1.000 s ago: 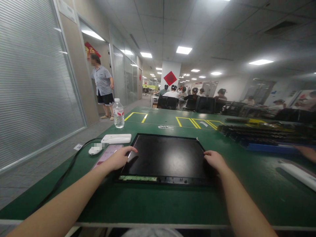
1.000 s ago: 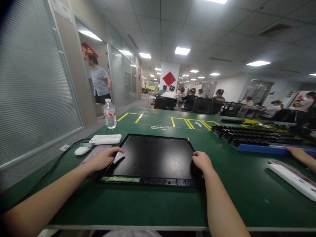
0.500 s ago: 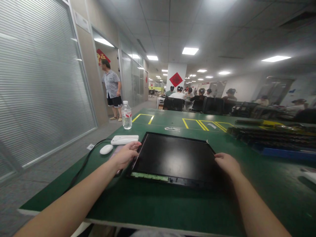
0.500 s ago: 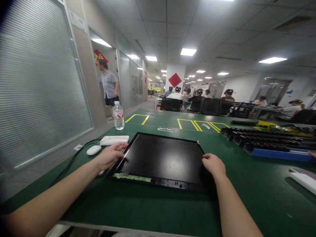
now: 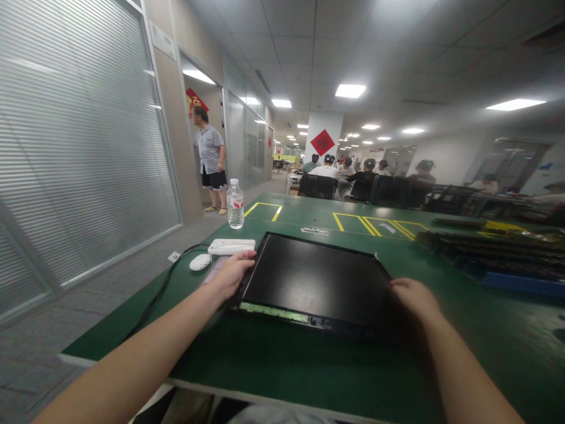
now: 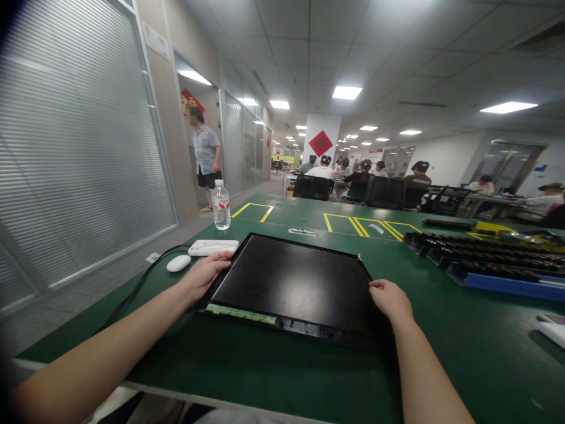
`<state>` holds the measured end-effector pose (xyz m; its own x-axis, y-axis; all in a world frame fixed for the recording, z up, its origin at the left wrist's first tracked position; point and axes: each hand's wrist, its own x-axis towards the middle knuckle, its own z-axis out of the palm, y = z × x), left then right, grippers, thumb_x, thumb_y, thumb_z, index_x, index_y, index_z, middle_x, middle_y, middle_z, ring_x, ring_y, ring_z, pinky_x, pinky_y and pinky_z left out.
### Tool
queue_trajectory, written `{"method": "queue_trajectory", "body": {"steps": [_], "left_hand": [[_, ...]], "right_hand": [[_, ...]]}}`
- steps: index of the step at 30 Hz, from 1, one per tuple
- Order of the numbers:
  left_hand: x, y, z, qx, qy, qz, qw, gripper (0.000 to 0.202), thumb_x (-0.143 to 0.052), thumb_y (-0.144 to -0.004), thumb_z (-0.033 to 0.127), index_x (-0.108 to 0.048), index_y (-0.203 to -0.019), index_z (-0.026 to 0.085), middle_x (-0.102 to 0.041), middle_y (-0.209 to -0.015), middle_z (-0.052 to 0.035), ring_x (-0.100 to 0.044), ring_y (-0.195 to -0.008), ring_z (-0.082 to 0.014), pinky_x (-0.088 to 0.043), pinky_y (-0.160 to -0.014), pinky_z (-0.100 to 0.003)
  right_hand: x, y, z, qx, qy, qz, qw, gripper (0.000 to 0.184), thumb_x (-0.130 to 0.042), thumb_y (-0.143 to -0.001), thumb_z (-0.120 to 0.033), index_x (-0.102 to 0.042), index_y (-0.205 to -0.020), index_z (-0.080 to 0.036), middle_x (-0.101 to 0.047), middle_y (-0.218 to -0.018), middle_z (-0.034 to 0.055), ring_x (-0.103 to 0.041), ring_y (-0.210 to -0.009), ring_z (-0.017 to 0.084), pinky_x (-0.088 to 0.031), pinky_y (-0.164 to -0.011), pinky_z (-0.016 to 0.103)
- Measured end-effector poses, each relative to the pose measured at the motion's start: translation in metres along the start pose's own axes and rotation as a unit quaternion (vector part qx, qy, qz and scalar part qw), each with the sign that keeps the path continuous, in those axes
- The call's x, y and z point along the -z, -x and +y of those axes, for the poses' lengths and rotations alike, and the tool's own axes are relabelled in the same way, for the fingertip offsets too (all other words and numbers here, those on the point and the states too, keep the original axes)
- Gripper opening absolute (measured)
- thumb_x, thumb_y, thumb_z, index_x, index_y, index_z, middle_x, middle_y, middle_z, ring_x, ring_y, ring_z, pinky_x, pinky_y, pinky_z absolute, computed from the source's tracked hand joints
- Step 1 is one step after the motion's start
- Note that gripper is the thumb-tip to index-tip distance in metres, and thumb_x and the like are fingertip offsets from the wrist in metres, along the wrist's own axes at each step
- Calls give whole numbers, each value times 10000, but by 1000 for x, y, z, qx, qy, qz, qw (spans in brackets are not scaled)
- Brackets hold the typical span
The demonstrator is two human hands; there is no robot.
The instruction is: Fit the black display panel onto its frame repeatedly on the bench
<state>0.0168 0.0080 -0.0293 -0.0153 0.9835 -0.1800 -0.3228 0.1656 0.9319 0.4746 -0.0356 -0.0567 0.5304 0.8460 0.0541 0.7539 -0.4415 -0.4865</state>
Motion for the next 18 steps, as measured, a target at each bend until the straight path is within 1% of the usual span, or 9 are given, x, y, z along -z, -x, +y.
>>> {"method": "queue_trajectory", "body": {"steps": [4,6,10,13,16,18], "left_hand": [[-3,-1,0,-1,19,8,1000,299,-571,-712,-19,-550,-927,188,-660,-636,17,-651,-501,-148,-522,-489,-237],[-4,-1,-1,-4,24,13,1000,294,-583,-706,-14,-537,-911,193,-647,-619,31,-641,-482,-140,-517,-479,-230],[-4,-1,-3,-15,18,5,1000,337,-650,-673,2,-536,-917,203,-644,-624,46,-643,-477,-143,-512,-462,-226],[-4,1,-3,-16,21,4,1000,454,-723,-643,14,-546,-1009,215,-686,-701,42,-663,-497,-150,-537,-483,-245],[-5,4,-1,3,18,2,1000,589,-791,-640,57,-550,-1148,229,-735,-783,14,-685,-518,-176,-563,-498,-285],[-4,6,-1,15,8,-9,1000,574,-810,-663,102,-583,-1177,217,-755,-784,-16,-701,-542,-197,-569,-502,-297]], "right_hand": [[-1,0,0,4,-1,-5,1000,265,-591,-763,-283,-761,-960,-235,-754,-1034,56,-686,-951,260,-491,-735,306],[-1,1,-1,4,0,-9,1000,275,-589,-767,-291,-758,-975,-232,-752,-1042,57,-684,-963,258,-492,-749,303],[-1,3,-3,0,3,-11,1000,303,-567,-779,-301,-758,-1003,-227,-747,-1064,64,-684,-961,257,-491,-733,304],[0,5,-3,8,-2,-11,1000,306,-565,-776,-298,-761,-1000,-223,-747,-1061,67,-683,-966,257,-490,-736,302],[0,5,-3,13,-5,-13,1000,315,-566,-778,-307,-760,-1010,-220,-748,-1055,68,-683,-976,256,-491,-740,298],[0,5,-3,13,-5,-14,1000,320,-571,-779,-309,-761,-1020,-216,-748,-1056,69,-684,-977,257,-491,-742,300]]}}
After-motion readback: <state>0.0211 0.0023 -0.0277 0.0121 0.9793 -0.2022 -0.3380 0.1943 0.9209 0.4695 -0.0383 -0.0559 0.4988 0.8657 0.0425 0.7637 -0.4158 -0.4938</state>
